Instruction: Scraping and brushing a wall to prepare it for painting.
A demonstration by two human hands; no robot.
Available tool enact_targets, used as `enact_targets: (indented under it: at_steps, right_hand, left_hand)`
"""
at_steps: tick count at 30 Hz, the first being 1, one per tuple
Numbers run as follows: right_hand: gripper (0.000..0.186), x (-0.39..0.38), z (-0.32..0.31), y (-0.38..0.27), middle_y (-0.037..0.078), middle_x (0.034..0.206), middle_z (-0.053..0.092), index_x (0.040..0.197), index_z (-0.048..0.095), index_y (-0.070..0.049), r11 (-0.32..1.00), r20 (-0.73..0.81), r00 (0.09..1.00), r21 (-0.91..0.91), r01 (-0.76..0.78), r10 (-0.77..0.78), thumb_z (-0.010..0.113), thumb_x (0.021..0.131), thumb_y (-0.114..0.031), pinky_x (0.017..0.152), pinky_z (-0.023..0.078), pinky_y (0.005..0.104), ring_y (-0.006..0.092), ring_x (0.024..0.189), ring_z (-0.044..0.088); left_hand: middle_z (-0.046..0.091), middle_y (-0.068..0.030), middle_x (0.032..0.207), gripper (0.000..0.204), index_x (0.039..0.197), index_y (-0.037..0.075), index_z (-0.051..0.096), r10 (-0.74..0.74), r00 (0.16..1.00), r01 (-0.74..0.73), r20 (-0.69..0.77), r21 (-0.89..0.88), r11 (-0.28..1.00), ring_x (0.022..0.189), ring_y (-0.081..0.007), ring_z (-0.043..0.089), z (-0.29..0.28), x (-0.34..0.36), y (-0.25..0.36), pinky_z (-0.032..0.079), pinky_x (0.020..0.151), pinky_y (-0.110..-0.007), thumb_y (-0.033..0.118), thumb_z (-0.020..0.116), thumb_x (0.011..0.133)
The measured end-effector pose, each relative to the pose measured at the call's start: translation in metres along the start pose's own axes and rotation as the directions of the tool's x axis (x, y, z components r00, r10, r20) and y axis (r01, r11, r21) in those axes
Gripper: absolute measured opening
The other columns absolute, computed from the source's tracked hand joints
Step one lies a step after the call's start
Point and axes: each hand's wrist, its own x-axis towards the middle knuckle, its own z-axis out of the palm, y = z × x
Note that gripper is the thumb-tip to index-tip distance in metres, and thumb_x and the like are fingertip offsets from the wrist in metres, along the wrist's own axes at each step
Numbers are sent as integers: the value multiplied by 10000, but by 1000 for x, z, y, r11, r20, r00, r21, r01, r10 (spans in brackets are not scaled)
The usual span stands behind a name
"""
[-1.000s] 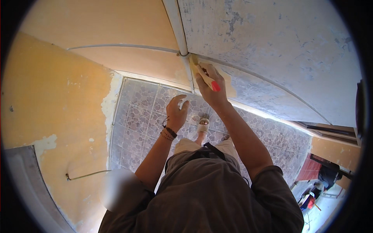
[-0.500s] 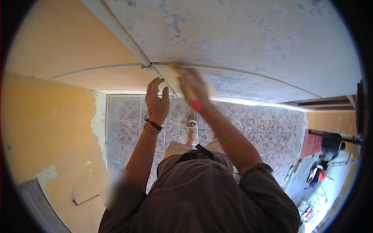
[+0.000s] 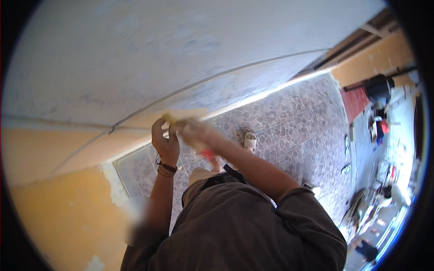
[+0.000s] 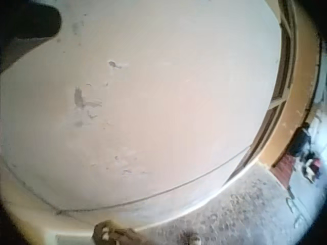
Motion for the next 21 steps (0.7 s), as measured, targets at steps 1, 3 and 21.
enact_targets:
  at_steps: [1, 3, 21]
  right_hand:
    - [281, -2, -6, 10, 142, 1098, 507, 1092, 495, 6, 999, -6, 999, 31, -42, 42, 413, 842, -92, 908, 393, 340, 232, 1031, 486]
    - [256, -5, -17, 33, 118, 1060, 544, 1032, 546, -29, 988, -9, 994, 107, -110, 112, 426, 810, -73, 870, 420, 335, 222, 1028, 494]
    - [370, -332, -18, 245, 93, 898, 594, 1100, 538, -63, 5, 31, 92, 927, -374, 995, 583, 735, -26, 582, 489, 238, 147, 747, 586]
  left_hand:
    - [601, -119, 959, 213, 993, -2, 568, -83, 993, 88, 80, -69, 994, 834, -231, 594, 7, 1, 10, 475, 683, -294, 20, 575, 781]
    - [608, -109, 928, 195, 977, -1, 571, 6, 990, -4, 142, -17, 1000, 818, -217, 593, 25, 7, 15, 471, 681, -293, 24, 576, 783]
    - [634, -133, 831, 200, 971, 6, 595, 52, 770, -90, 636, 28, 996, 736, -201, 613, 263, -10, 142, 476, 637, -293, 137, 556, 825]
